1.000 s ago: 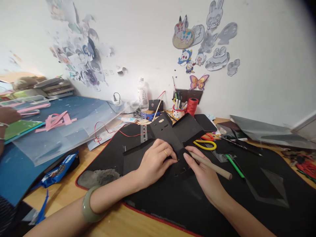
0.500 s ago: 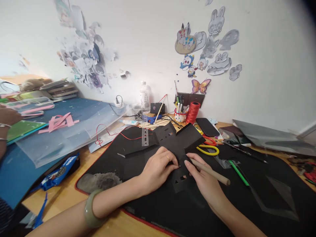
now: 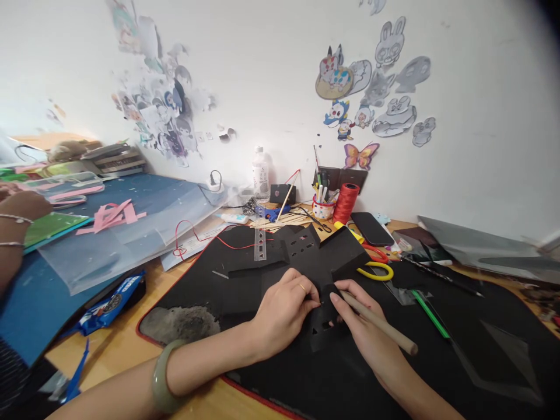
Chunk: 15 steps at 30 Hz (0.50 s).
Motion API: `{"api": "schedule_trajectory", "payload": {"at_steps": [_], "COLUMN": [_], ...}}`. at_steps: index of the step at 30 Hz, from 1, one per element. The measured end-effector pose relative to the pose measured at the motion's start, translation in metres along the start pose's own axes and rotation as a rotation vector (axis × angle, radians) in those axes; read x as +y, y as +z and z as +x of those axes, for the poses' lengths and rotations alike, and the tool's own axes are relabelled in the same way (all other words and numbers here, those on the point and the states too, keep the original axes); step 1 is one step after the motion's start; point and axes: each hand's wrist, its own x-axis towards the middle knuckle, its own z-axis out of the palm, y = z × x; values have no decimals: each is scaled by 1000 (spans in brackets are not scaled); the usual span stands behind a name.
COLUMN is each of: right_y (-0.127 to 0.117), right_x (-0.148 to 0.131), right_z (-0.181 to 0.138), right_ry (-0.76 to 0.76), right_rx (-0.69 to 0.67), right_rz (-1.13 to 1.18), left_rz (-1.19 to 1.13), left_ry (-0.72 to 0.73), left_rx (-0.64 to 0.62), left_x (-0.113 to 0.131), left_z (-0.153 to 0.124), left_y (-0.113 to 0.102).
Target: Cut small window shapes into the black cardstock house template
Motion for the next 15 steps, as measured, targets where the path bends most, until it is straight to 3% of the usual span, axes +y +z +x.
{"api": "schedule_trajectory", "payload": {"at_steps": [5, 9, 15], "right_y": [4, 9, 7], "right_x": [7, 12, 11], "right_z": [-5, -9, -7], "right_ry": [-31, 12, 123], "right_rx": [5, -108, 5], "right_rz": [-7, 3, 228], "left_rz": [17, 39, 76], "left_ry": [-28, -73, -128], "left_rx": [42, 136, 371], "left_x": [-2, -6, -23], "left_z": [1, 5, 16], "left_y": [2, -2, -33]}}
